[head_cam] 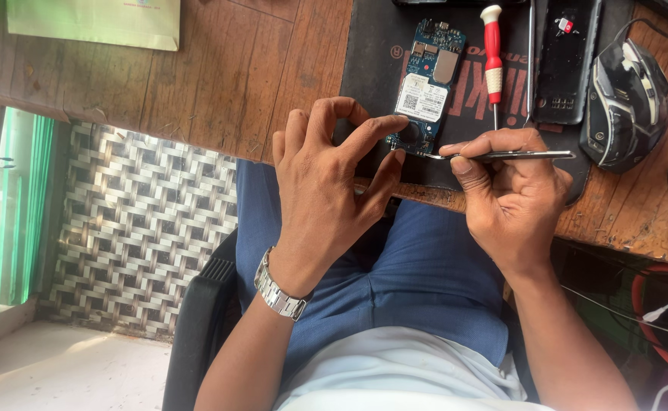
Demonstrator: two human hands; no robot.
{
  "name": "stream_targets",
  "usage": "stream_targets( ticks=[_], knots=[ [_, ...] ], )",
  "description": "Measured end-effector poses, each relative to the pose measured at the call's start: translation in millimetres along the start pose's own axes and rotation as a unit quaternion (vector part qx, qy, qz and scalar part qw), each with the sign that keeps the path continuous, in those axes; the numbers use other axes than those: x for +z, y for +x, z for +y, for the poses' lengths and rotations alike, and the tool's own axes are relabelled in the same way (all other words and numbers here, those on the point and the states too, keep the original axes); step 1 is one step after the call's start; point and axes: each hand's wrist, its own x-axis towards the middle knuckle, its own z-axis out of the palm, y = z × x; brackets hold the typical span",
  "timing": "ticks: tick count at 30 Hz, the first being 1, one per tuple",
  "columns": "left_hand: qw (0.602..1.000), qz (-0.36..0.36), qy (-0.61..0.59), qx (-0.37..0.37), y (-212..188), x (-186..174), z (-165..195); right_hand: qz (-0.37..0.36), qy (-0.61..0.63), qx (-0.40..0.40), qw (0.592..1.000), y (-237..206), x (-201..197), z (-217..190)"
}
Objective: The person repairs a disassembled feature phone on a work mat. They use a screwdriver and tweezers to work on the exposed motherboard, manipulate small components, then align the board with the phone housing, attach the keypad front, and press the casing back together by hand.
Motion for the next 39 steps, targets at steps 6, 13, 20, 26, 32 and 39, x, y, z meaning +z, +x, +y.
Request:
stream_targets(
  ticks=[6, 13, 20, 26, 32, 39],
  knots=[
    [1.0, 0.006, 0.005, 0.003, -0.4, 1.3, -0.2, 0.003, 0.0, 0.008, 1.0, -0.9, -0.5, -1.0],
    [1.0, 0.003, 0.006, 0.002, 0.1, 1.5, -0.3, 0.006, 0.009, 0.002, 1.0, -1.3, 1.3, -1.3],
    [1.0, 0.004, 0.008, 0.006, 0.4, 0.5, 0.0, 0.006, 0.012, -0.012, 1.0, -1.2, 2.1, -0.7],
    [1.0, 0.002, 0.009, 0.006, 0.2, 0.3, -0.4, 0.009, 0.009, -0.013, 1.0, -1.1, 3.9, -1.9],
    [1.0, 0.003, 0.009, 0.005, 0.8, 0.8, -0.5, 0.001, -0.004, -0.013, 1.0, -0.3, 2.8, -3.5],
    [1.0, -0.001, 0.006, 0.004, 1.0, 0.2, -0.4, 0.001, 0.002, -0.007, 1.0, -0.4, 2.5, -3.3]
  ],
)
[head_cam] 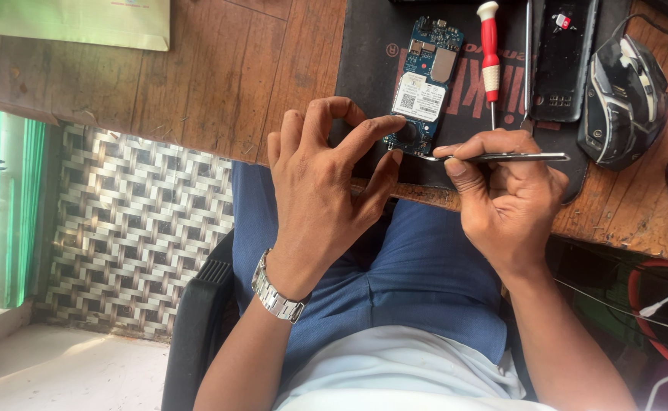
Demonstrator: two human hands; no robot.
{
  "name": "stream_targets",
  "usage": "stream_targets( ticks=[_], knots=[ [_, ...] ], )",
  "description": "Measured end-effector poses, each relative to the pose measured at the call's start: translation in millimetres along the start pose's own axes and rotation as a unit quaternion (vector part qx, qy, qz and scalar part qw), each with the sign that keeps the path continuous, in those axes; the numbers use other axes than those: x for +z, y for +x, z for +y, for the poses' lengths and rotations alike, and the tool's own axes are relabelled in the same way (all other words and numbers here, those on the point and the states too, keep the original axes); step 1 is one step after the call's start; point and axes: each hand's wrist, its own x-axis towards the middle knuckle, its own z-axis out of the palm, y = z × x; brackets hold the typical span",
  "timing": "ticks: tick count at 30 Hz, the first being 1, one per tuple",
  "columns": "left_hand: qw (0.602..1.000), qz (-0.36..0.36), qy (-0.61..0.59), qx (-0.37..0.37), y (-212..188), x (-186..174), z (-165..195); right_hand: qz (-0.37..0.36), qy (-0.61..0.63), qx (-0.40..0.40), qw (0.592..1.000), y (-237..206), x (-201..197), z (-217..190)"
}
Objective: The person repairs a disassembled feature phone on a work mat. They use a screwdriver and tweezers to work on the exposed motherboard, manipulate small components, then align the board with the phone housing, attach the keypad front, and press the casing back together by hand.
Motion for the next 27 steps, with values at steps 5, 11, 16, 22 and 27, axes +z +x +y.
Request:
stream_targets(
  ticks=[5, 11, 16, 22, 27],
  knots=[
    [1.0, 0.001, -0.001, 0.0, -0.5, 0.1, 0.0, 0.004, -0.004, -0.001, 1.0, -0.5, 0.8, 0.2],
    [1.0, -0.001, 0.005, 0.002, -0.3, 0.7, -0.2, 0.004, 0.003, -0.003, 1.0, 0.1, 1.0, -0.4],
    [1.0, -0.002, 0.006, 0.004, 0.2, 0.8, -1.3, 0.008, -0.003, -0.012, 1.0, 1.3, 3.0, -0.6],
    [1.0, 0.004, 0.003, 0.006, -0.1, 0.9, -1.5, 0.0, -0.006, -0.009, 1.0, 2.1, 2.8, -1.2],
    [1.0, -0.006, 0.0, 0.004, -0.6, 0.7, -1.1, -0.004, -0.018, -0.019, 1.0, 1.8, 2.1, -1.9]
  ],
)
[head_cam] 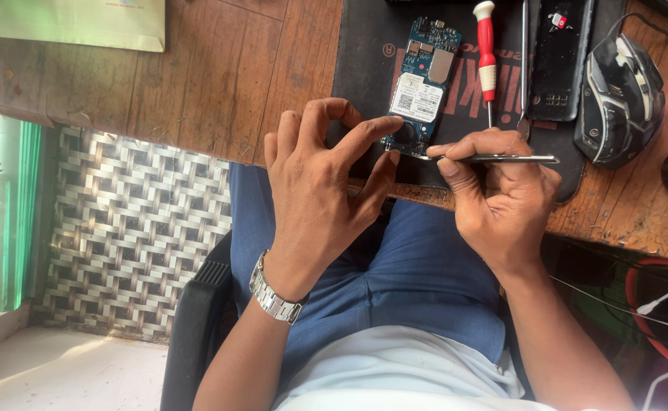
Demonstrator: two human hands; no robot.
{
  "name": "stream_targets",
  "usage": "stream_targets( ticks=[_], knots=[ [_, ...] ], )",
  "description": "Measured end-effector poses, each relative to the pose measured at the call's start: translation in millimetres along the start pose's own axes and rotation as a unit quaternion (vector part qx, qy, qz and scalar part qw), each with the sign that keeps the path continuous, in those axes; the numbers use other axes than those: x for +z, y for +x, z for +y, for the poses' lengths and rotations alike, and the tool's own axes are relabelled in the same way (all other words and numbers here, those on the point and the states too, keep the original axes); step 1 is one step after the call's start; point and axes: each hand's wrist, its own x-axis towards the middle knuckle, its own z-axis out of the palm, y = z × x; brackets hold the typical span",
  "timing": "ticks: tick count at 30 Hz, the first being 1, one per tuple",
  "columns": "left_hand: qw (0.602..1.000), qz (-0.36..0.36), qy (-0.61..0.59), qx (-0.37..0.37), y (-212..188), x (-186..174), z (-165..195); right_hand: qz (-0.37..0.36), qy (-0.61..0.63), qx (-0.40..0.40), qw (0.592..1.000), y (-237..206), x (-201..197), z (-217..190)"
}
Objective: The person repairs a disassembled feature phone on a work mat. They use a screwdriver and tweezers to work on the exposed motherboard, manipulate small components, then align the board with the phone housing, attach the keypad front, and press the casing back together by hand.
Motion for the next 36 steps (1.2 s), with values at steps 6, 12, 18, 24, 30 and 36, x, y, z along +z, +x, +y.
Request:
stream_targets(
  ticks=[6, 12, 18, 24, 30, 36],
  knots=[
    [1.0, 0.0, 0.008, 0.006, 0.0, -0.5, -0.4, 0.002, -0.005, -0.004, 1.0, 0.1, 0.0, -0.7],
    [1.0, -0.006, 0.009, 0.006, -0.8, -0.6, -0.4, -0.005, 0.006, 0.002, 1.0, -2.1, -0.4, 0.5],
    [1.0, -0.002, 0.006, 0.008, -2.9, 1.1, -2.7, 0.006, 0.068, 0.021, 0.997, -4.5, -0.5, 3.0],
    [0.999, 0.032, 0.012, -0.001, -4.6, 8.0, 0.0, 0.007, 0.081, 0.013, 0.997, -4.2, -0.9, 3.3],
    [1.0, 0.023, 0.009, -0.018, -0.2, 4.6, 8.9, 0.019, 0.146, 0.033, 0.989, -6.8, -3.7, 7.5],
    [0.993, -0.039, -0.037, 0.108, 11.1, -19.3, -8.1, 0.024, 0.152, 0.039, 0.987, -8.7, -5.5, 9.9]
  ],
)
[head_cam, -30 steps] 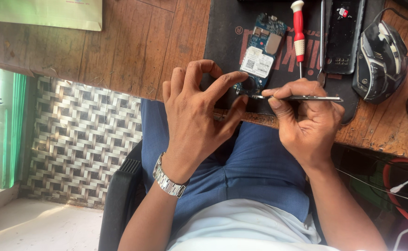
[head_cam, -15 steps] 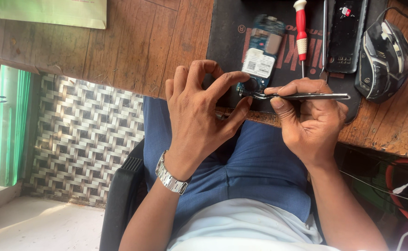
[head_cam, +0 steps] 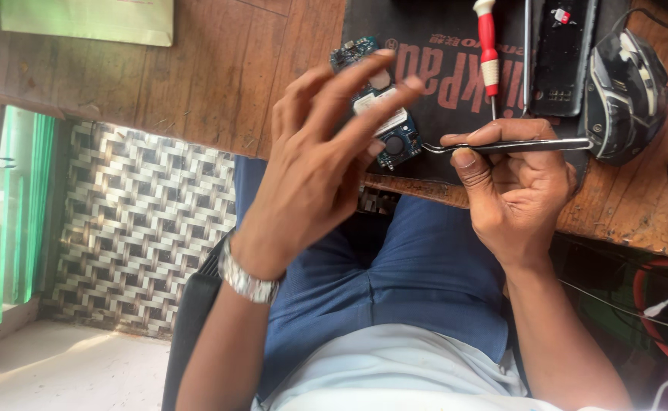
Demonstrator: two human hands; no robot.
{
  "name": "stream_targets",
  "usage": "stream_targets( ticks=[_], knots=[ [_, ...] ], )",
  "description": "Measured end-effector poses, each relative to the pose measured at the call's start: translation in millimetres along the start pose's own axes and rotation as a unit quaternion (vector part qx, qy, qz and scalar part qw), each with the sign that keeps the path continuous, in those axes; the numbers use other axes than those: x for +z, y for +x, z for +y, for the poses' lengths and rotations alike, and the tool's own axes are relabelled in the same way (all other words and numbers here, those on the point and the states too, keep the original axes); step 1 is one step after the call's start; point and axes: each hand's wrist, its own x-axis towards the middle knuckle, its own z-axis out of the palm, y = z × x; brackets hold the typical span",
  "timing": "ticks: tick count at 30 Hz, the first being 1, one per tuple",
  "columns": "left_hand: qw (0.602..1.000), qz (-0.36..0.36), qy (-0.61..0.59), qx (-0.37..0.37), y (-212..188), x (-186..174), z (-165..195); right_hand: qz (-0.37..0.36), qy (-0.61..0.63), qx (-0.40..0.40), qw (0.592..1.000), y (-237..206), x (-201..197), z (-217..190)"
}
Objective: The person repairs a disassembled feature phone on a work mat. They use a screwdriver and tweezers to work on the exposed motherboard, manipulate small components, then align the board with the phone housing, attach the keypad front, and press the casing back together by hand.
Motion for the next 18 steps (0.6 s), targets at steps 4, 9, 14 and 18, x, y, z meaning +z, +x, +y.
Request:
stream_targets(
  ticks=[4, 9, 14, 18],
  knots=[
    [0.995, -0.045, 0.057, 0.062, 14.0, 7.1, -15.5, -0.022, -0.016, 0.004, 1.0, 1.1, 0.2, -3.4],
    [0.998, -0.035, 0.029, 0.053, 14.2, 16.2, -18.5, -0.024, -0.027, 0.024, 0.999, 3.8, 0.2, -5.4],
    [0.999, -0.002, 0.037, 0.026, 10.9, 17.4, -17.5, 0.025, -0.026, 0.01, 0.999, 4.7, 2.6, -7.8],
    [0.999, 0.01, 0.044, 0.024, 11.7, 18.7, -18.2, 0.006, -0.086, -0.02, 0.996, 3.2, 2.4, -7.4]
  ],
)
